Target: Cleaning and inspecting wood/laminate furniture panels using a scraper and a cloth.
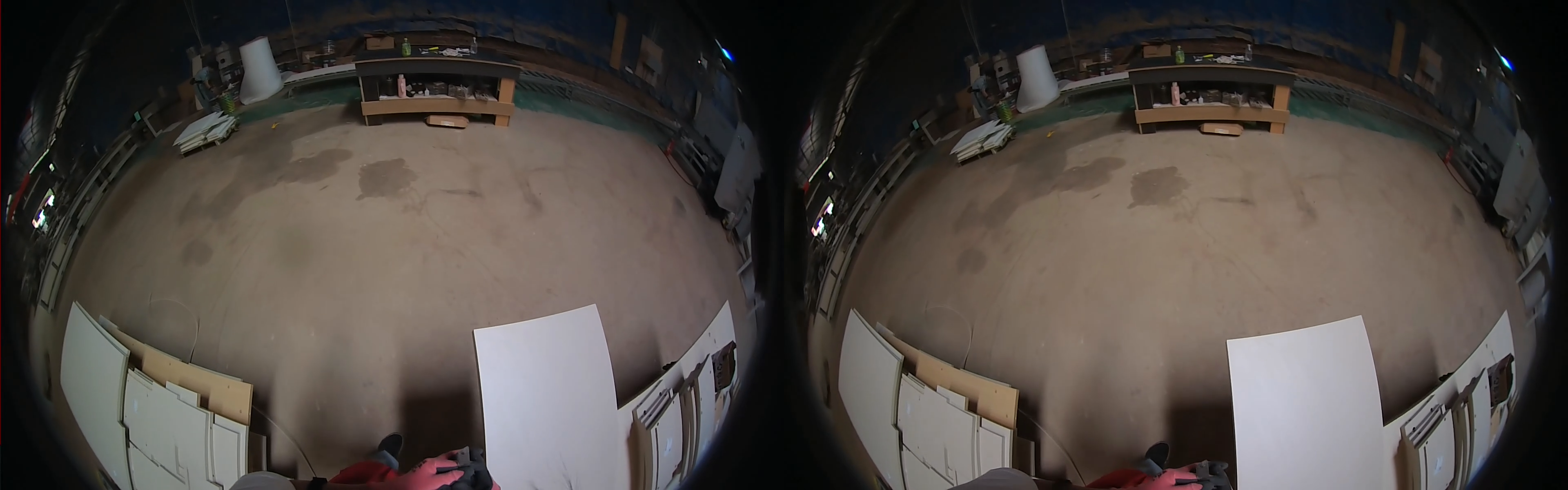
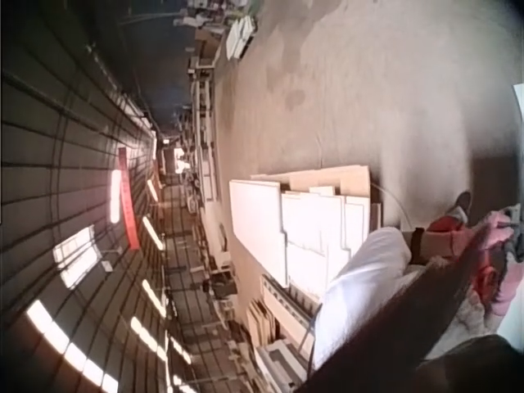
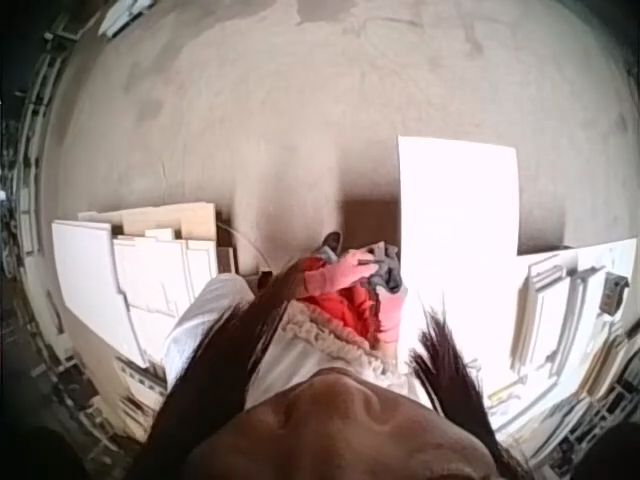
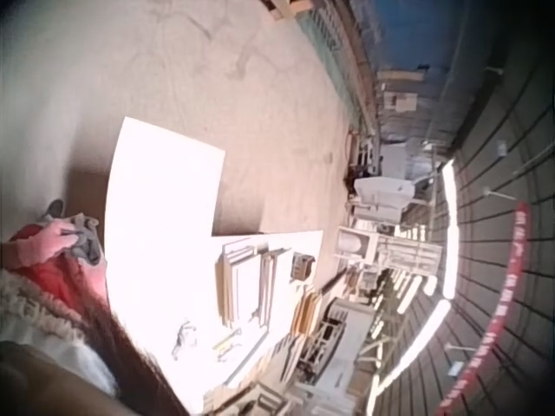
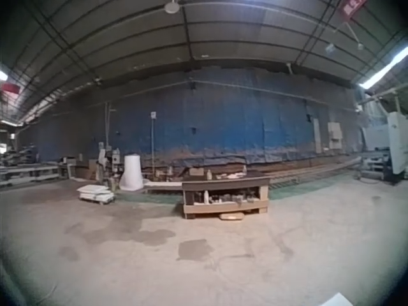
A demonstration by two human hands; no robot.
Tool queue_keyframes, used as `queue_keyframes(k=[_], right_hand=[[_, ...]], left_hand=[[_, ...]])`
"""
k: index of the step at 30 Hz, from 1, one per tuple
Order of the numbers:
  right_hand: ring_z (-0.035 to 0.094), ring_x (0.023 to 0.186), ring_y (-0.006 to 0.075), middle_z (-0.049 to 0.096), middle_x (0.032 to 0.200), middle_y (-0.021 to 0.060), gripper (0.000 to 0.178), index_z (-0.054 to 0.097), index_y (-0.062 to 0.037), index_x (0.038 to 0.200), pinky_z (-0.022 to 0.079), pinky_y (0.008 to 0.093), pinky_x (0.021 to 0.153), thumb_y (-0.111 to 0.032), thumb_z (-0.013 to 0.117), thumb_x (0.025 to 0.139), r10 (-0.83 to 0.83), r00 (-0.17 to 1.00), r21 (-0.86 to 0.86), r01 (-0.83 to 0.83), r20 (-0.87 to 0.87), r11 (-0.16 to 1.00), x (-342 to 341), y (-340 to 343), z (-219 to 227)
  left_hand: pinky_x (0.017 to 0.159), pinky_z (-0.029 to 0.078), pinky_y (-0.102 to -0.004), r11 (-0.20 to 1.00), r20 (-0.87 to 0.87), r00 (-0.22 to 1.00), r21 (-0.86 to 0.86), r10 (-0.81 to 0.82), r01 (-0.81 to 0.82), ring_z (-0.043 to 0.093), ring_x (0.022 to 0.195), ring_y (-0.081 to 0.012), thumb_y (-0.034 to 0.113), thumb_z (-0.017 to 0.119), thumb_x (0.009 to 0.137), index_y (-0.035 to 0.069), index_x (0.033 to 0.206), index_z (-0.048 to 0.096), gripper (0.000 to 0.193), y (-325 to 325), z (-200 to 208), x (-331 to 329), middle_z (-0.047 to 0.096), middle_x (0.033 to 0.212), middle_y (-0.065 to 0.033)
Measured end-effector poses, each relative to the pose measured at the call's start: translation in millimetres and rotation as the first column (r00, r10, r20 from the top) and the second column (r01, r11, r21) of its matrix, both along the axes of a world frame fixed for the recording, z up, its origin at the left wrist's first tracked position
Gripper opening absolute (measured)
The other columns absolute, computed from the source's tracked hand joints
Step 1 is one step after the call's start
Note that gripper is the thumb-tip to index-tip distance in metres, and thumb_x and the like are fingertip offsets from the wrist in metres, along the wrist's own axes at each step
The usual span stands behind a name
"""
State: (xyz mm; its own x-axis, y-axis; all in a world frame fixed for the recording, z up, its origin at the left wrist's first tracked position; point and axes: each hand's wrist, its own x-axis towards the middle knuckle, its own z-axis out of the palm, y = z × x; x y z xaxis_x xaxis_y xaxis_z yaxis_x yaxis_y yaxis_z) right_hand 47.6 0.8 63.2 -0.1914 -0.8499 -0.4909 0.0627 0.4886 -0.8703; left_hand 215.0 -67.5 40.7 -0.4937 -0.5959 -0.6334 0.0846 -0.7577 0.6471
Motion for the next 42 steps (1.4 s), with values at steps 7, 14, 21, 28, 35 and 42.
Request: queue_keyframes(k=[7, 14, 21, 28, 35, 42], right_hand=[[0.055, 0.07, 0.0188, 0.061, 0.078, 0.0108, 0.027, 0.059, 0.0023, 0.097, 0.045, 0.0332, 0.066, -0.017, 0.065, 0.079, 0.028, 0.993, 0.171, -0.009, -0.111, 0.985, -2.5, -1.1, -38.1], [0.051, 0.097, 0.0184, 0.055, 0.107, 0.0136, 0.055, 0.039, -0.0083, 0.129, 0.04, 0.0303, 0.087, -0.023, 0.063, 0.082, 0.152, 0.983, 0.249, -0.173, 0.102, 0.953, -29.0, -50.0, -26.7], [0.059, 0.091, 0.0328, 0.057, 0.11, 0.0177, 0.048, 0.052, -0.0046, 0.118, 0.049, 0.034, 0.077, -0.001, 0.062, 0.071, 0.036, 0.984, 0.008, -0.035, -0.175, 0.999, -32.6, -84.2, -26.4], [0.056, 0.094, 0.0349, 0.055, 0.109, 0.0157, 0.048, 0.054, -0.0036, 0.111, 0.048, 0.0365, 0.076, 0.002, 0.064, 0.065, -0.184, 0.934, 0.012, 0.197, -0.305, 0.98, 4.2, -92.2, -52.6], [0.055, 0.097, 0.0365, 0.053, 0.11, 0.0183, 0.044, 0.056, -0.0015, 0.104, 0.048, 0.038, 0.079, 0.008, 0.062, 0.061, -0.499, 0.648, -0.121, 0.536, -0.575, 0.836, -14.8, -101.4, -67.8], [0.051, 0.093, 0.0327, 0.053, 0.103, 0.0157, 0.044, 0.059, -0.0029, 0.103, 0.043, 0.0385, 0.081, 0.006, 0.059, 0.06, -0.469, 0.372, -0.119, 0.67, -0.801, 0.733, -77.2, -104.2, -94.8]], left_hand=[[0.095, 0.04, -0.0346, 0.84, 0.007, 1.0, -0.543, 0.002, 0.002, 0.05, 0.112, -0.0216, 0.006, 0.059, 0.078, 0.001, 0.099, 0.062, 0.022, -44.0, 18.5, -0.5, 0.052, 0.122, -0.0124], [0.096, 0.037, -0.0376, 0.279, 0.3, 0.943, -0.902, -0.145, 0.33, 0.049, 0.11, -0.0307, 0.019, 0.061, 0.083, 0.001, 0.114, 0.053, 0.037, -85.4, -35.8, -28.8, 0.053, 0.117, -0.014], [0.094, 0.038, -0.0471, 0.152, 0.548, 0.802, -0.795, -0.236, 0.588, 0.052, 0.103, -0.0324, 0.012, 0.072, 0.063, 0.006, 0.08, 0.06, 0.022, -142.4, -10.5, -54.1, 0.058, 0.106, -0.0108], [0.085, 0.045, -0.0472, 0.051, 0.517, 0.587, -0.722, -0.623, 0.69, 0.056, 0.087, -0.031, 0.009, 0.074, 0.055, 0.007, 0.076, 0.058, 0.026, -196.6, -43.0, -77.4, 0.059, 0.089, -0.0094], [0.084, 0.045, -0.0455, 0.003, 0.425, 0.524, -0.775, -0.738, 0.632, 0.058, 0.087, -0.0282, 0.008, 0.073, 0.059, 0.009, 0.077, 0.063, 0.021, -245.0, -52.4, -85.0, 0.062, 0.095, -0.0083], [0.092, 0.039, -0.0548, -0.068, 0.46, 0.673, -0.85, -0.579, 0.522, 0.054, 0.099, -0.0403, -0.007, 0.05, 0.058, 0.001, 0.085, 0.054, 0.029, -240.1, -76.2, -110.2, 0.059, 0.098, -0.0175]])
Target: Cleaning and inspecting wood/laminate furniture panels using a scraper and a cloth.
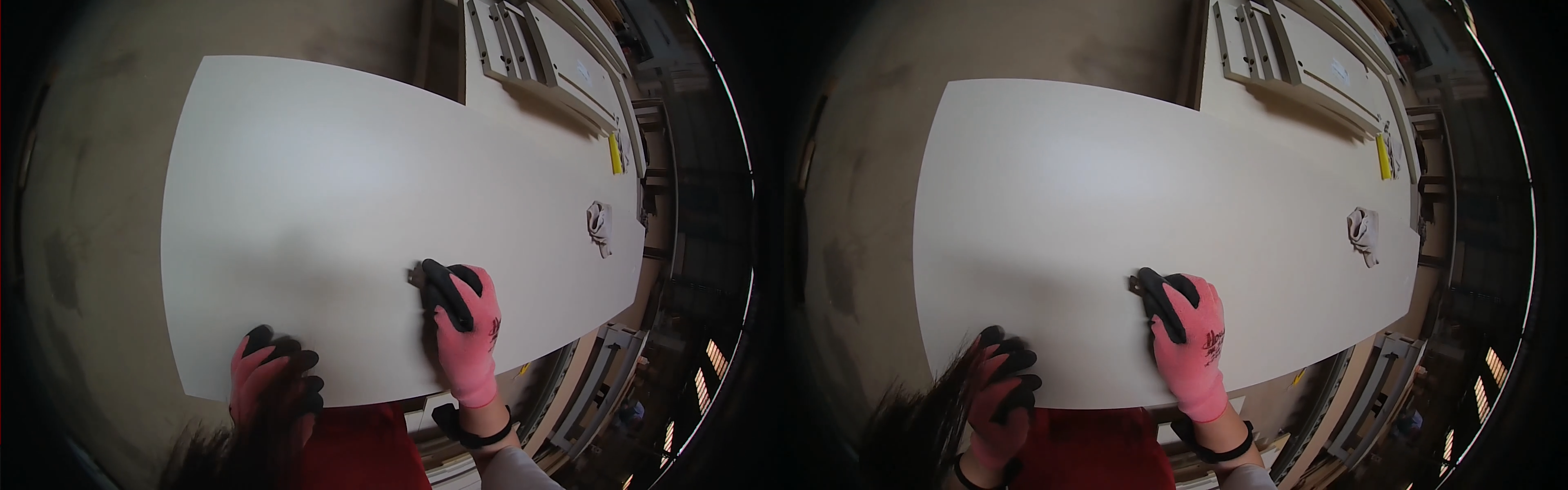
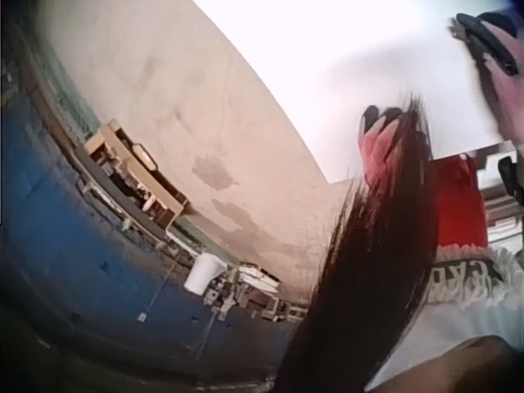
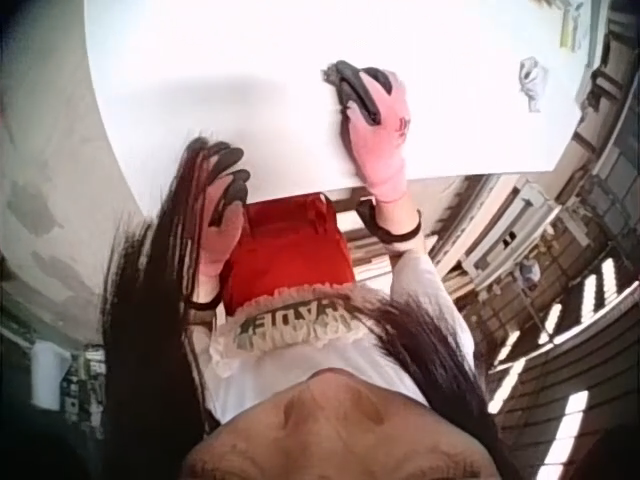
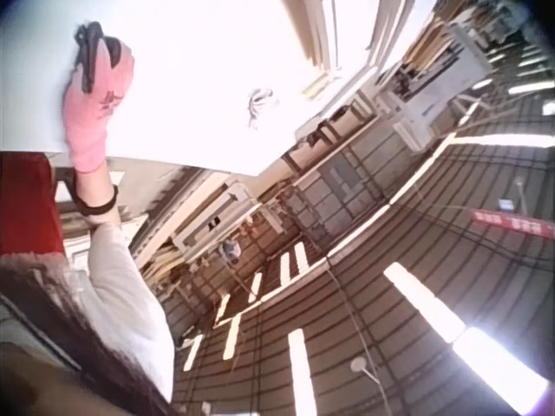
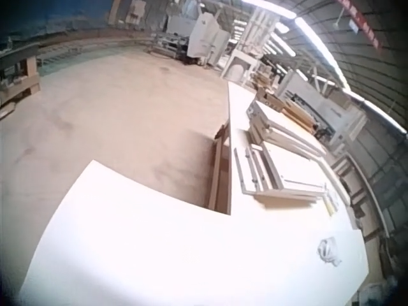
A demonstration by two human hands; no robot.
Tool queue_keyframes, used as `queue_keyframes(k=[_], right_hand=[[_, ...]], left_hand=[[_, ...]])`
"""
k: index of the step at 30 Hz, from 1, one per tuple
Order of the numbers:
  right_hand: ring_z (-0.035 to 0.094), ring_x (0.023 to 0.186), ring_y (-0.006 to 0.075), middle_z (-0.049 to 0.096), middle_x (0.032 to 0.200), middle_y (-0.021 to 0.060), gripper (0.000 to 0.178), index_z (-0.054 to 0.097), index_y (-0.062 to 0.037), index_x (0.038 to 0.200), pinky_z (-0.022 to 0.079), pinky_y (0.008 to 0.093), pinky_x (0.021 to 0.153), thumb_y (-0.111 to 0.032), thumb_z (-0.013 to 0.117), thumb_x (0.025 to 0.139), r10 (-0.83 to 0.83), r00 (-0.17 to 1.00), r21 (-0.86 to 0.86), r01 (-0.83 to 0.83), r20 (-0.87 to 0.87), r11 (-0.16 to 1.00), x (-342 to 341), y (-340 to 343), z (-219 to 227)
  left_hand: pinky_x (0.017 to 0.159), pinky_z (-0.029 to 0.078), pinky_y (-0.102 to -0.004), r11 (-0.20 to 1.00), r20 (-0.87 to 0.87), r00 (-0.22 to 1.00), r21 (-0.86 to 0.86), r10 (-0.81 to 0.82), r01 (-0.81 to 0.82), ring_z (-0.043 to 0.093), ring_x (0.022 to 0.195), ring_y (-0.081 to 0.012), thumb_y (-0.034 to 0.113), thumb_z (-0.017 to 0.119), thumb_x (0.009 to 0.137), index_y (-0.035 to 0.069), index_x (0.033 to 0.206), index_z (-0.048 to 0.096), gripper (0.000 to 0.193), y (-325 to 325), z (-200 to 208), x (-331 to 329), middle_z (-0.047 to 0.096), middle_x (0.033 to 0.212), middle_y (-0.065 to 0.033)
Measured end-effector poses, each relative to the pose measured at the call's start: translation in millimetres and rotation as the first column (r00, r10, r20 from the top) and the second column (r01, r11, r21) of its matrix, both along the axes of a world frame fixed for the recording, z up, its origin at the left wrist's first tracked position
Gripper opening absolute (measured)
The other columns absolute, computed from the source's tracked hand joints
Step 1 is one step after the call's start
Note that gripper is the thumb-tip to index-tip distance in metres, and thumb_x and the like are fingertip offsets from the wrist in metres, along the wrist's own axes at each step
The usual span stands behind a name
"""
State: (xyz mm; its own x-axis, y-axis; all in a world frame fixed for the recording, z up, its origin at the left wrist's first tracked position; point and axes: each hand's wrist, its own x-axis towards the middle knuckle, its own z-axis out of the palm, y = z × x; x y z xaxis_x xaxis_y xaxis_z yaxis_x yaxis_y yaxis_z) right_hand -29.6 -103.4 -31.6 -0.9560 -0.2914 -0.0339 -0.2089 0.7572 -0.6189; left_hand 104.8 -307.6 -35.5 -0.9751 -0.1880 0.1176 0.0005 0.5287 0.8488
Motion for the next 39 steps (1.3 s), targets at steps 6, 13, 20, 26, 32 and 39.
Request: queue_keyframes(k=[6, 13, 20, 26, 32, 39], right_hand=[[0.049, 0.095, 0.0314, 0.054, 0.103, 0.0125, 0.048, 0.062, -0.0062, 0.106, 0.041, 0.0384, 0.083, 0.006, 0.059, 0.059, -0.15, 0.987, -0.07, 0.146, -0.065, 0.987, 4.5, -24.7, -13.2], [0.046, 0.092, 0.0271, 0.055, 0.103, 0.009, 0.053, 0.064, -0.0116, 0.108, 0.039, 0.0366, 0.08, 0.004, 0.059, 0.057, -0.125, 0.987, 0.016, 0.127, -0.098, 0.992, 3.0, -19.1, -13.9], [0.048, 0.086, 0.0262, 0.056, 0.103, 0.0085, 0.049, 0.064, -0.0109, 0.104, 0.039, 0.0367, 0.077, 0.0, 0.061, 0.056, -0.142, 0.979, -0.02, 0.141, -0.147, 0.99, 3.5, -12.5, -22.5], [0.049, 0.082, 0.0244, 0.056, 0.103, 0.0063, 0.049, 0.064, -0.0123, 0.101, 0.038, 0.0357, 0.074, -0.001, 0.062, 0.054, -0.098, 0.985, 0.056, 0.107, -0.142, 0.993, 0.0, -14.2, -19.1], [0.048, 0.082, 0.0241, 0.056, 0.102, 0.0059, 0.048, 0.065, -0.0121, 0.1, 0.038, 0.0357, 0.074, -0.001, 0.062, 0.053, -0.112, 0.984, 0.051, 0.12, -0.135, 0.991, 0.1, -13.0, -17.8], [0.048, 0.082, 0.0242, 0.056, 0.102, 0.006, 0.051, 0.065, -0.0126, 0.102, 0.038, 0.0356, 0.074, 0.0, 0.061, 0.053, -0.093, 0.984, 0.051, 0.102, -0.149, 0.994, 0.0, -15.1, -19.3]], left_hand=[[0.085, 0.042, -0.0529, 0.98, 0.322, 0.947, 0.182, 0.021, -0.083, 0.053, 0.099, -0.044, -0.001, 0.05, 0.061, 0.001, 0.086, 0.053, 0.025, 1.7, 4.3, -9.0, 0.056, 0.104, -0.0202], [0.083, 0.043, -0.0516, 1.0, 0.216, 0.976, -0.005, 0.01, -0.01, 0.052, 0.098, -0.0451, 0.005, 0.051, 0.064, 0.001, 0.086, 0.053, 0.022, 8.9, -12.9, -1.5, 0.055, 0.106, -0.0213], [0.087, 0.041, -0.0515, 0.988, 0.075, 0.997, -0.153, 0.002, 0.009, 0.051, 0.103, -0.0445, 0.007, 0.049, 0.067, 0.0, 0.089, 0.053, 0.023, 12.4, -19.3, 7.2, 0.053, 0.11, -0.0226], [0.088, 0.042, -0.0501, 0.986, 0.07, 0.998, -0.17, 0.008, 0.004, 0.052, 0.103, -0.0432, 0.006, 0.047, 0.067, -0.001, 0.091, 0.054, 0.027, 12.5, -25.2, 14.3, 0.052, 0.112, -0.0245], [0.086, 0.045, -0.0478, 0.983, 0.061, 0.997, -0.181, 0.042, -0.03, 0.054, 0.101, -0.0417, 0.004, 0.044, 0.065, -0.003, 0.092, 0.054, 0.03, 14.2, -28.1, 20.7, 0.052, 0.111, -0.0264], [0.088, 0.044, -0.047, 0.968, 0.068, 0.998, -0.252, 0.017, 0.001, 0.054, 0.101, -0.0411, 0.003, 0.043, 0.06, -0.002, 0.092, 0.054, 0.034, 11.0, -22.9, 14.6, 0.052, 0.112, -0.0269]])
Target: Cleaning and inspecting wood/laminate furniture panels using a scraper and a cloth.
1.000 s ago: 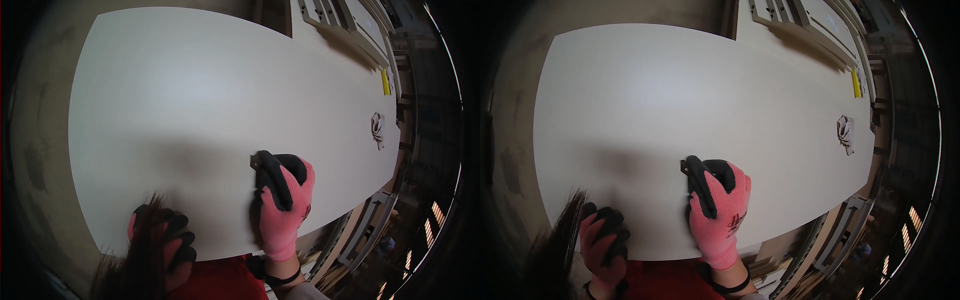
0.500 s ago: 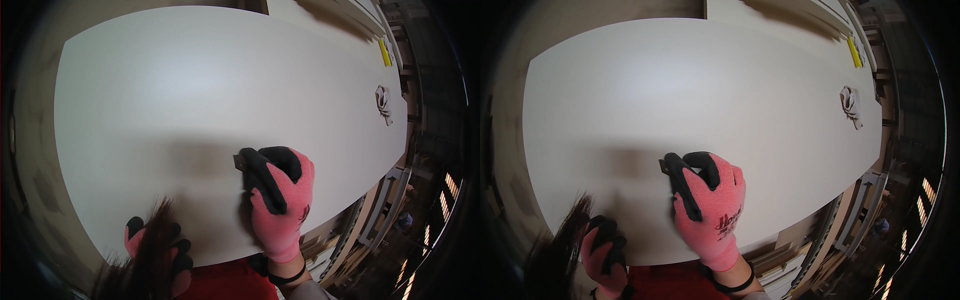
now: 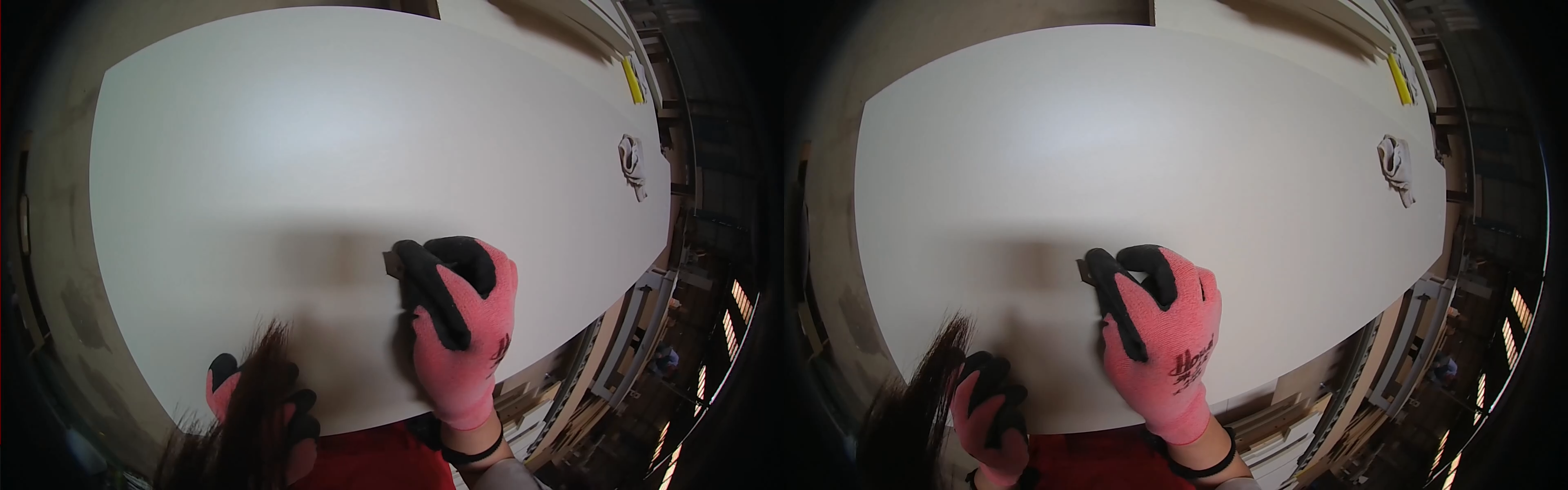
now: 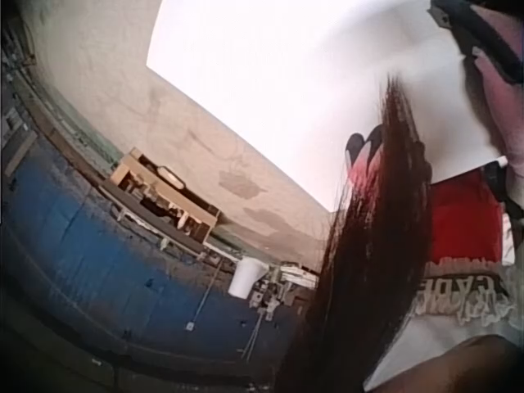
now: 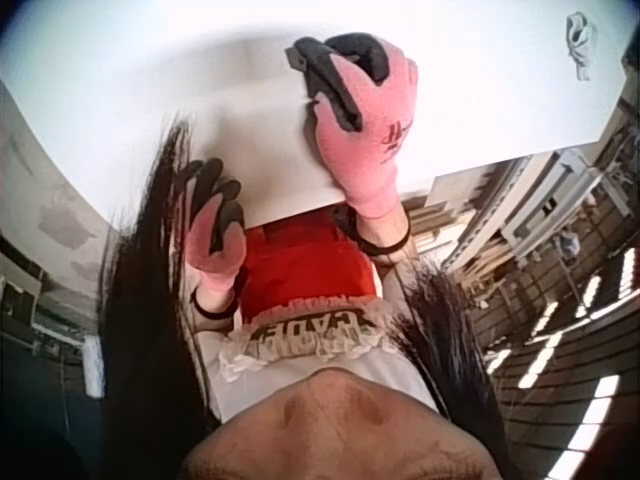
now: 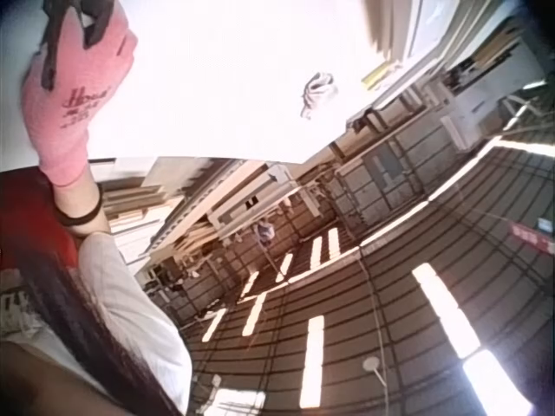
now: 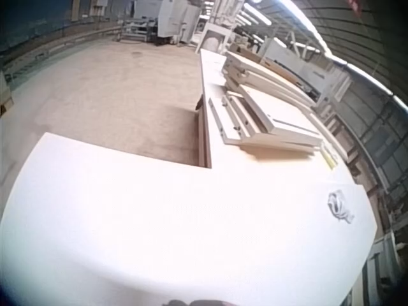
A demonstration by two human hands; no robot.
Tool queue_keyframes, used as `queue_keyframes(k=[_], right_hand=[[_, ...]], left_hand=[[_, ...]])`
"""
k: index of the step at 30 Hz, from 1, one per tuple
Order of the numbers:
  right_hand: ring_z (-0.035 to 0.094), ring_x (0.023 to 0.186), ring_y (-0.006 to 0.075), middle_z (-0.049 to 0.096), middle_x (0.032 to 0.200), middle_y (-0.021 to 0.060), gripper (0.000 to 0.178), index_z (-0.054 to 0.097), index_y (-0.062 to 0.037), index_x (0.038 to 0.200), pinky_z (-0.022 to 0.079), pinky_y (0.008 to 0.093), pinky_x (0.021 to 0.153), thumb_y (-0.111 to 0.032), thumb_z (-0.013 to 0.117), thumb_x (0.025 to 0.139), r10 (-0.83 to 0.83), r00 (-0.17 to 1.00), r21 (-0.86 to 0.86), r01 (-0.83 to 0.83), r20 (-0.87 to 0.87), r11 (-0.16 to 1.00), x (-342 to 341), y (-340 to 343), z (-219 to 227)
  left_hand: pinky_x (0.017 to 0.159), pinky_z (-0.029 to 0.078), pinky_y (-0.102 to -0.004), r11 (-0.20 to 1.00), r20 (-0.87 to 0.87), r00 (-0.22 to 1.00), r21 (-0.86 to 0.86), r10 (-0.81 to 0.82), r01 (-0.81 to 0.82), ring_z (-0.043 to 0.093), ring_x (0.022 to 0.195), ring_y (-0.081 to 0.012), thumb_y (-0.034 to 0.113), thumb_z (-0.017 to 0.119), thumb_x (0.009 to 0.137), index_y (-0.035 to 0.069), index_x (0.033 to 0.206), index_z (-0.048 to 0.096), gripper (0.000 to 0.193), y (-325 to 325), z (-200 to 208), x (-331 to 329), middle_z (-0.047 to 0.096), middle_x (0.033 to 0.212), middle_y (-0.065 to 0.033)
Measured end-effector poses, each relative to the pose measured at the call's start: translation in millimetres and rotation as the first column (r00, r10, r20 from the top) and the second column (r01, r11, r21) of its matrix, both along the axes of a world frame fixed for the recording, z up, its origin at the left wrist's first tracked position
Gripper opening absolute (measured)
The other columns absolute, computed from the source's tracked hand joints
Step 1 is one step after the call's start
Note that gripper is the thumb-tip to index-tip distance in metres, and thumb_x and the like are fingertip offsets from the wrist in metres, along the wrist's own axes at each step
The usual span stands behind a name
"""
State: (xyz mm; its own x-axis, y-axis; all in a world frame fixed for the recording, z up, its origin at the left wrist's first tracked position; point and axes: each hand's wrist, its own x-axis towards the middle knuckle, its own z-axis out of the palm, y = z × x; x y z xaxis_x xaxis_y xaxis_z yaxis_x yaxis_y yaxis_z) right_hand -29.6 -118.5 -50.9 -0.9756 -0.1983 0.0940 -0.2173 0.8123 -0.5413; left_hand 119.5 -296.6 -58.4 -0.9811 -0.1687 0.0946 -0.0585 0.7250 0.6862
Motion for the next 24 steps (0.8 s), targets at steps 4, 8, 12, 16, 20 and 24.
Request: queue_keyframes(k=[4, 8, 12, 16, 20, 24], right_hand=[[0.048, 0.082, 0.024, 0.056, 0.102, 0.006, 0.051, 0.065, -0.0132, 0.103, 0.038, 0.0354, 0.075, 0.0, 0.061, 0.053, -0.018, 1.0, -0.012, 0.018, -0.004, 1.0, 0.7, -0.8, 0.0], [0.048, 0.083, 0.0239, 0.056, 0.102, 0.0061, 0.052, 0.065, -0.0134, 0.103, 0.038, 0.0352, 0.076, 0.0, 0.06, 0.053, -0.003, 0.999, -0.004, 0.003, -0.033, 1.0, 1.6, -1.2, -2.6], [0.049, 0.085, 0.0245, 0.056, 0.102, 0.0064, 0.051, 0.065, -0.0131, 0.103, 0.037, 0.0353, 0.077, 0.001, 0.06, 0.054, -0.008, 1.0, 0.017, 0.009, -0.01, 1.0, -0.1, -1.9, 2.2], [0.049, 0.085, 0.0247, 0.056, 0.102, 0.0067, 0.05, 0.065, -0.012, 0.103, 0.037, 0.0354, 0.077, 0.0, 0.059, 0.055, 0.007, 1.0, 0.036, -0.006, -0.026, 0.999, 0.5, -2.0, -0.8], [0.048, 0.086, 0.0249, 0.056, 0.103, 0.0069, 0.05, 0.065, -0.0114, 0.103, 0.037, 0.0355, 0.076, 0.001, 0.059, 0.055, -0.018, 1.0, 0.031, 0.018, -0.004, 0.999, 2.4, -3.5, 0.3], [0.049, 0.088, 0.0255, 0.057, 0.103, 0.0071, 0.051, 0.065, -0.0112, 0.102, 0.038, 0.0355, 0.077, 0.002, 0.059, 0.053, 0.004, 1.0, 0.049, -0.003, -0.027, 0.999, 2.8, -2.9, -2.7]], left_hand=[[0.091, 0.041, -0.0489, 0.891, 0.339, 0.916, 0.316, 0.215, -0.326, 0.052, 0.103, -0.0427, 0.006, 0.046, 0.06, -0.002, 0.089, 0.056, 0.032, 3.4, -1.5, 10.9, 0.052, 0.112, -0.0265], [0.093, 0.038, -0.0506, 0.999, 0.046, 0.999, 0.031, 0.01, -0.012, 0.05, 0.105, -0.0441, 0.01, 0.048, 0.061, -0.002, 0.083, 0.058, 0.027, -0.2, 0.1, -3.3, 0.053, 0.113, -0.0249], [0.092, 0.038, -0.0516, 1.0, 0.051, 0.999, -0.007, 0.009, -0.008, 0.05, 0.106, -0.044, 0.014, 0.049, 0.064, -0.001, 0.081, 0.059, 0.025, 0.1, 2.4, -1.5, 0.053, 0.113, -0.0234], [0.092, 0.038, -0.0524, 0.999, 0.064, 0.998, 0.038, 0.019, -0.021, 0.049, 0.106, -0.0447, 0.015, 0.049, 0.065, 0.0, 0.081, 0.059, 0.024, 0.2, 0.9, -0.2, 0.053, 0.112, -0.0232], [0.092, 0.037, -0.0523, 1.0, 0.07, 0.998, -0.011, -0.003, 0.004, 0.049, 0.106, -0.0444, 0.014, 0.049, 0.065, 0.0, 0.08, 0.059, 0.023, 1.1, 3.0, -2.7, 0.053, 0.112, -0.0227], [0.091, 0.038, -0.0522, 1.0, 0.059, 0.998, -0.023, -0.02, 0.021, 0.049, 0.106, -0.0442, 0.014, 0.05, 0.064, 0.001, 0.08, 0.058, 0.023, -0.9, 0.7, -0.8, 0.053, 0.112, -0.0222]])
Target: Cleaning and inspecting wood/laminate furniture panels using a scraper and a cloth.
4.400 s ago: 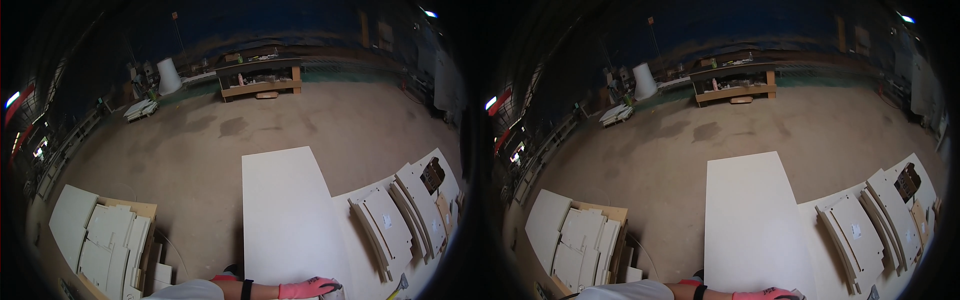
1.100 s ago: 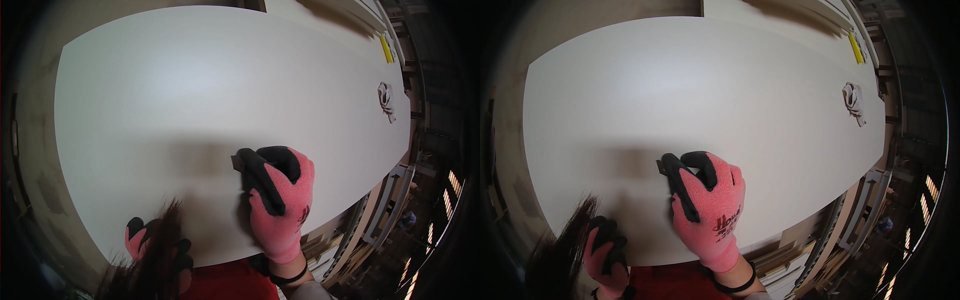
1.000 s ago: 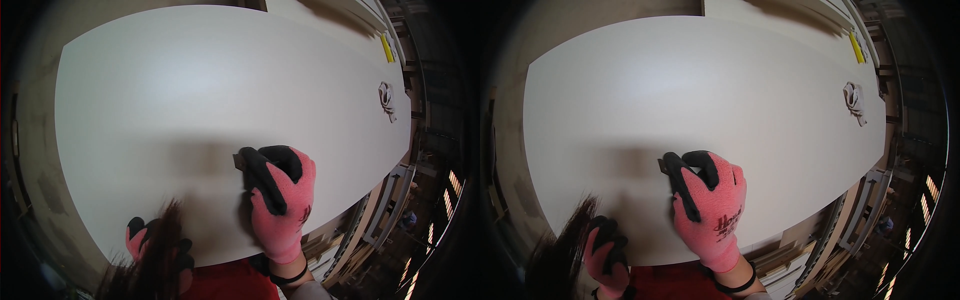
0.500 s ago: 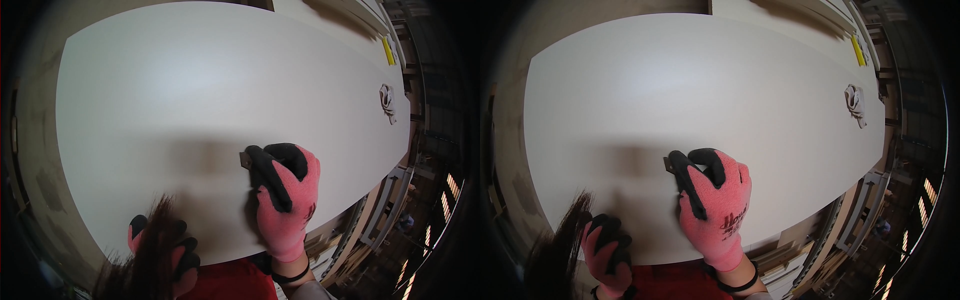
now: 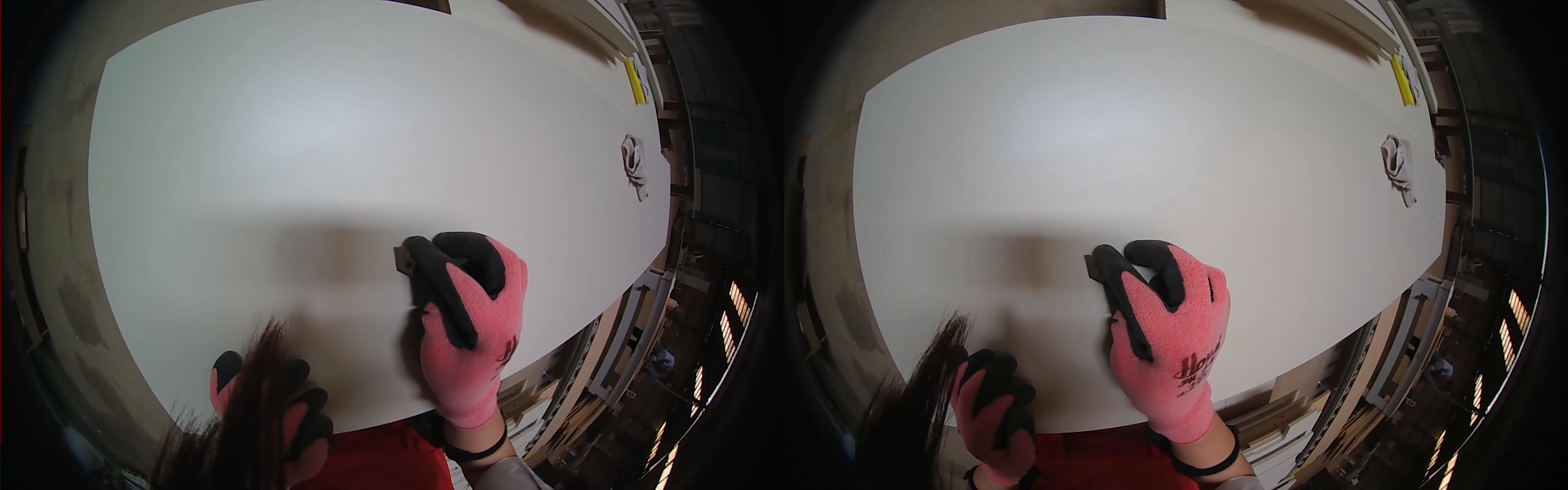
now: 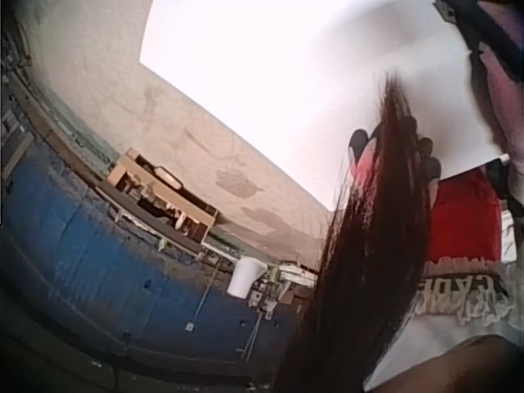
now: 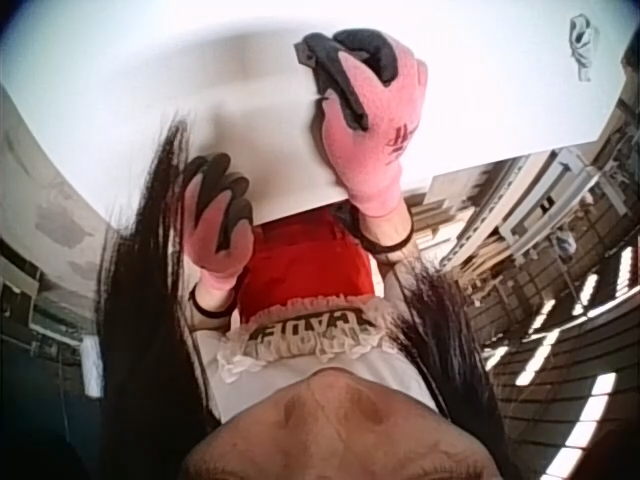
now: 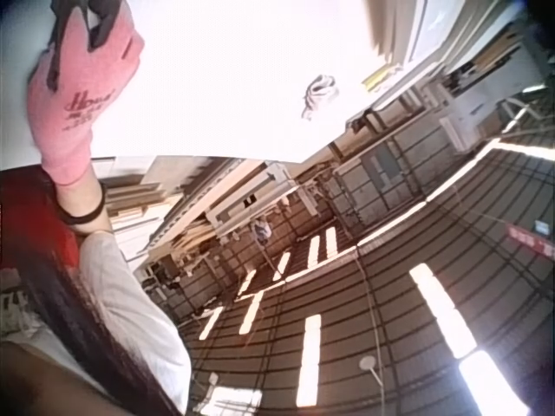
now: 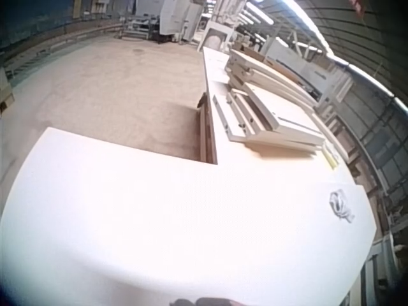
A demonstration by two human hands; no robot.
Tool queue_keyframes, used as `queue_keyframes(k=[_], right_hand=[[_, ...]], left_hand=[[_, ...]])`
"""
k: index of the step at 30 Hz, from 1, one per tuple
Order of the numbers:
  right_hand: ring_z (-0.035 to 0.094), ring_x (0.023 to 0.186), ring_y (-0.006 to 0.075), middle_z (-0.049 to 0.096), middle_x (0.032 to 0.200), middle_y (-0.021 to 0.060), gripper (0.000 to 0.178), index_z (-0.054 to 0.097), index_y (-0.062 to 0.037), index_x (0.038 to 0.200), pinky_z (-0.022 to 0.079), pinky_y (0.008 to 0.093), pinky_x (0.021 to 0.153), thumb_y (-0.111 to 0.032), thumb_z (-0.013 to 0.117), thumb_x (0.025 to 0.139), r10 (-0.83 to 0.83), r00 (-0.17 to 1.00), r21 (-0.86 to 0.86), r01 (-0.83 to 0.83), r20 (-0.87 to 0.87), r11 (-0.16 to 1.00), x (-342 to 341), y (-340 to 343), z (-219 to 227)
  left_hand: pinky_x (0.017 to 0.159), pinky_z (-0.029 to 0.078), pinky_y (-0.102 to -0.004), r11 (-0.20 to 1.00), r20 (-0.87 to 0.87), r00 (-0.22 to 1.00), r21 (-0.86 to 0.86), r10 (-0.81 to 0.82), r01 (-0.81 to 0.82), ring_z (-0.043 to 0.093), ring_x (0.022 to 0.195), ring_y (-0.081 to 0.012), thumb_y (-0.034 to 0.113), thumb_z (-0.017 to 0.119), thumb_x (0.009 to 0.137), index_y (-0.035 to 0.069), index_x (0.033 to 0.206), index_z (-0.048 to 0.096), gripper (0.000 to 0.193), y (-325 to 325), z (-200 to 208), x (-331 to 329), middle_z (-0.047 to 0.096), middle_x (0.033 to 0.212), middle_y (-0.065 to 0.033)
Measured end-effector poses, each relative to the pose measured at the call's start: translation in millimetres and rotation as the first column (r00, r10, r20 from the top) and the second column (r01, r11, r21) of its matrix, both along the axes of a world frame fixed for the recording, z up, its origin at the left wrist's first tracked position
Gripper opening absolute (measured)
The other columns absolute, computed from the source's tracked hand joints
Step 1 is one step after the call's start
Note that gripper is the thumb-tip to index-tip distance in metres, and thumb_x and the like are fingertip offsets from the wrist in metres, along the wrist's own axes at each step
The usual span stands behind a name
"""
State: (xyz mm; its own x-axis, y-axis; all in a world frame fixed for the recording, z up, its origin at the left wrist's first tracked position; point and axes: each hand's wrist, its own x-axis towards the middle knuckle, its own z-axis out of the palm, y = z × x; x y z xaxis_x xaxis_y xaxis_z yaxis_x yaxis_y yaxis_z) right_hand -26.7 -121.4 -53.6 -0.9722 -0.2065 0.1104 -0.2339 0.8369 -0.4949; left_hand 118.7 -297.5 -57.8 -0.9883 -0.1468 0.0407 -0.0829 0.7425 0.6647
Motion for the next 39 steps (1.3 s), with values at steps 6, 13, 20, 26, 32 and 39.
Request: queue_keyframes(k=[6, 13, 20, 26, 32, 39], right_hand=[[0.049, 0.089, 0.0264, 0.057, 0.104, 0.0074, 0.051, 0.065, -0.0112, 0.103, 0.038, 0.0359, 0.079, 0.002, 0.058, 0.054, -0.001, 1.0, 0.005, 0.001, -0.007, 1.0, -0.8, -1.6, 3.1], [0.049, 0.09, 0.026, 0.057, 0.103, 0.0076, 0.052, 0.064, -0.0115, 0.104, 0.038, 0.0363, 0.08, 0.001, 0.058, 0.054, 0.014, 1.0, 0.05, -0.013, -0.024, 0.999, -0.1, -1.1, 1.3], [0.05, 0.09, 0.026, 0.057, 0.103, 0.0071, 0.053, 0.064, -0.0109, 0.104, 0.038, 0.0362, 0.08, 0.001, 0.058, 0.053, 0.008, 0.999, 0.053, -0.006, -0.032, 0.999, 1.7, -2.0, 1.4], [0.049, 0.09, 0.0263, 0.058, 0.103, 0.007, 0.052, 0.064, -0.0103, 0.103, 0.038, 0.0361, 0.08, 0.001, 0.057, 0.052, 0.021, 1.0, 0.053, -0.019, -0.024, 0.998, 0.1, -1.0, 1.9], [0.049, 0.09, 0.0276, 0.058, 0.104, 0.0071, 0.051, 0.064, -0.0099, 0.101, 0.039, 0.0369, 0.08, 0.002, 0.058, 0.052, 0.0, 1.0, -0.007, 0.0, -0.015, 1.0, 1.4, 0.8, 0.0], [0.049, 0.09, 0.0281, 0.057, 0.105, 0.007, 0.05, 0.064, -0.0102, 0.1, 0.04, 0.0374, 0.079, 0.003, 0.058, 0.051, -0.002, 1.0, 0.016, 0.002, 0.009, 1.0, 0.1, -1.8, 2.2]], left_hand=[[0.088, 0.039, -0.0527, 0.999, 0.008, 1.0, 0.04, -0.014, 0.013, 0.048, 0.104, -0.0453, 0.014, 0.05, 0.062, 0.002, 0.08, 0.058, 0.023, -0.3, 3.1, -5.3, 0.053, 0.111, -0.0218], [0.085, 0.04, -0.0539, 0.997, 0.007, 1.0, 0.078, -0.016, 0.016, 0.048, 0.102, -0.0464, 0.014, 0.05, 0.061, 0.003, 0.081, 0.058, 0.024, -1.1, 1.1, -6.2, 0.053, 0.11, -0.0212], [0.083, 0.04, -0.055, 0.997, 0.011, 0.999, 0.065, -0.035, 0.034, 0.046, 0.103, -0.0468, 0.013, 0.05, 0.06, 0.005, 0.082, 0.057, 0.025, -1.5, 1.8, -5.2, 0.053, 0.109, -0.0209], [0.082, 0.04, -0.0558, 0.995, 0.016, 0.998, 0.077, -0.064, 0.063, 0.046, 0.103, -0.0473, 0.015, 0.05, 0.061, 0.005, 0.082, 0.057, 0.025, -2.7, 2.5, -7.3, 0.053, 0.108, -0.0217], [0.082, 0.039, -0.0562, 0.995, -0.008, 0.997, 0.054, -0.083, 0.083, 0.046, 0.102, -0.0472, 0.016, 0.051, 0.063, 0.005, 0.084, 0.057, 0.025, -2.7, 0.6, -6.8, 0.052, 0.108, -0.0222], [0.082, 0.039, -0.0565, 0.996, -0.011, 0.997, 0.055, -0.077, 0.077, 0.046, 0.102, -0.0473, 0.017, 0.051, 0.064, 0.004, 0.084, 0.057, 0.024, -4.0, 0.9, -6.4, 0.052, 0.109, -0.0225]])
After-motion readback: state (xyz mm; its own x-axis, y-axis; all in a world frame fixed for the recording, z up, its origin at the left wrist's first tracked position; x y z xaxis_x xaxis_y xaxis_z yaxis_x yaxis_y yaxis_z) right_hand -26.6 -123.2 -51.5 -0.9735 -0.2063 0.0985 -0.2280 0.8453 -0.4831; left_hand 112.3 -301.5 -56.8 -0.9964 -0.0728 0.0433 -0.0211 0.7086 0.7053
